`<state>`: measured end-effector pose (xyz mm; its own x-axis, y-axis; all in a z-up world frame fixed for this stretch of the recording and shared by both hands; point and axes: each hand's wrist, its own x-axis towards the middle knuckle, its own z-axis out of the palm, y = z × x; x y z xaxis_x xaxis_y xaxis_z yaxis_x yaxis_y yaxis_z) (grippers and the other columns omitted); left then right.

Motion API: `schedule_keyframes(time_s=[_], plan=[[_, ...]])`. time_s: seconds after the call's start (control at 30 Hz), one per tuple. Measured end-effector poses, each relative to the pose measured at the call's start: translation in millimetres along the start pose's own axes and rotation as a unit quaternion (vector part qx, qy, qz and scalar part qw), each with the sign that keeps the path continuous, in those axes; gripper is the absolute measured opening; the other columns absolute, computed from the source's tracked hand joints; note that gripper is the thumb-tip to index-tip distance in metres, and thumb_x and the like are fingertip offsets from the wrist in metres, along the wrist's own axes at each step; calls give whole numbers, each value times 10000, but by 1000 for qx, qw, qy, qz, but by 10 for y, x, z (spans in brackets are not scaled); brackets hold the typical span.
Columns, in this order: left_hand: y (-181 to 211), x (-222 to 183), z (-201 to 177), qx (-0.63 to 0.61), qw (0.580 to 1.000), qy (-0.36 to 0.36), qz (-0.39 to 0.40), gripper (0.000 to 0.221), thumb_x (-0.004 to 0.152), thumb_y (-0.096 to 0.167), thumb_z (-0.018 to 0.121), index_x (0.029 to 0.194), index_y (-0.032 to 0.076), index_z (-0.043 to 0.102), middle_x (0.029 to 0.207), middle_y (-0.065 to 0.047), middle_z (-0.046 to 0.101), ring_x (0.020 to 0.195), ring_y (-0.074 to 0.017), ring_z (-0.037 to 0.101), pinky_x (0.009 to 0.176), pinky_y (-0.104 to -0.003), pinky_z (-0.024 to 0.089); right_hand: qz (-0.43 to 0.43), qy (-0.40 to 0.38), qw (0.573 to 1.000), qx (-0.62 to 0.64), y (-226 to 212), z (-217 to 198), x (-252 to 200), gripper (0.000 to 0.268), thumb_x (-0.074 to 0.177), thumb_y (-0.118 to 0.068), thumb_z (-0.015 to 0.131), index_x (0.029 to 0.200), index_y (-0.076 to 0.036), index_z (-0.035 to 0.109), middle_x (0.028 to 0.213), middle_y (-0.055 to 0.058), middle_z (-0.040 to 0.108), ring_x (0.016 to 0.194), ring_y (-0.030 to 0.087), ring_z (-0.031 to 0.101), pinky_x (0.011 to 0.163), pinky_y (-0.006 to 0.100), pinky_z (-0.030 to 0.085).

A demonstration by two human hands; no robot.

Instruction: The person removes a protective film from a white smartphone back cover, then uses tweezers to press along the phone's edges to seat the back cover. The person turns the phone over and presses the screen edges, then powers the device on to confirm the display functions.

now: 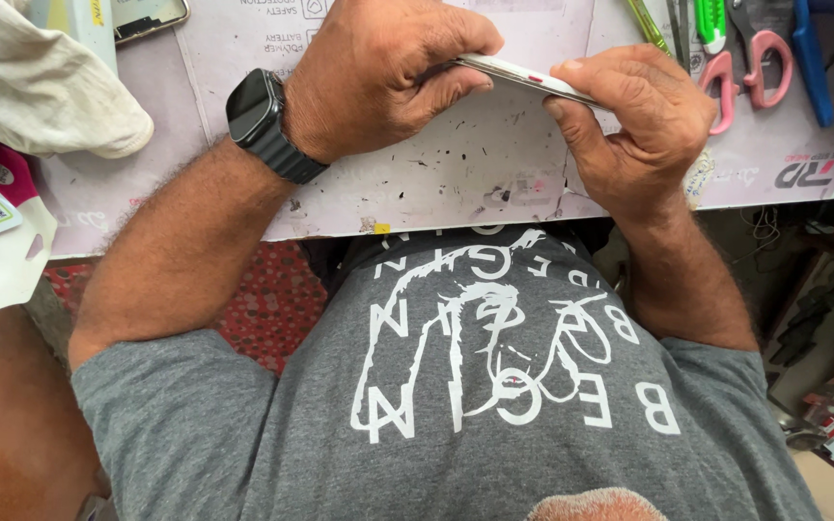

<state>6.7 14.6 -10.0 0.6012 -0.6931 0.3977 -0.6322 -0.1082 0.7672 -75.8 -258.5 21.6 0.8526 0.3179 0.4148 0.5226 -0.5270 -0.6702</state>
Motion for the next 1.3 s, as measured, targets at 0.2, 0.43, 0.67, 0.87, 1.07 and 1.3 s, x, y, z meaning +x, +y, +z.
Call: schedule_keyframes(time_s=[0.2, 0.43, 0.67, 0.87, 1.07, 1.3], plan=[[-44, -18, -1, -30, 999, 12, -12, 190, 1024, 79, 801, 1187, 39, 711, 999, -63, 735, 863, -177, 704, 761, -293, 568, 9, -4, 1000, 5, 43, 20, 21, 170, 1025, -14, 826, 1154, 26, 723, 1048, 143, 754, 958, 251, 724, 765, 321, 579], [-51, -12, 5, -35, 999, 15, -15, 188, 1031, 97, 790, 1188, 30, 713, 980, -77, 733, 869, -197, 701, 762, -325, 563, 11, -11, 1000, 4, 34, 24, 69, 205, 1012, -11, 841, 1171, 21, 717, 1071, 143, 756, 942, 240, 725, 762, 315, 579], [-55, 5, 14, -42, 999, 11, -24, 167, 1050, 111, 779, 1174, 25, 709, 970, -79, 726, 847, -202, 711, 743, -325, 563, -32, -46, 998, -32, -78, 3, 302, 289, 956, -7, 873, 1187, 32, 703, 1046, 141, 732, 964, 271, 701, 774, 343, 554], [-40, 11, 5, -21, 999, 29, 1, 167, 1011, 75, 787, 1153, 25, 715, 995, -93, 732, 866, -232, 710, 754, -349, 557, -2, -95, 990, -106, -252, 22, 469, 203, 934, 0, 864, 1075, -2, 719, 967, 87, 720, 880, 235, 681, 800, 390, 476], [-36, 6, 23, -40, 998, 39, -2, 153, 1022, 48, 782, 1154, 19, 710, 952, -84, 734, 894, -220, 722, 776, -339, 569, -8, -105, 986, -127, -315, 27, 479, 174, 965, -4, 797, 1113, -11, 705, 974, 76, 722, 905, 219, 693, 823, 358, 475], [-7, 19, 6, -30, 998, 49, 26, 151, 1011, 33, 774, 1143, 18, 702, 1009, -92, 734, 942, -232, 716, 821, -354, 576, -42, -92, 984, -144, -282, 61, 474, 143, 954, 2, 777, 1081, 1, 713, 952, 95, 727, 894, 233, 705, 806, 363, 483]])
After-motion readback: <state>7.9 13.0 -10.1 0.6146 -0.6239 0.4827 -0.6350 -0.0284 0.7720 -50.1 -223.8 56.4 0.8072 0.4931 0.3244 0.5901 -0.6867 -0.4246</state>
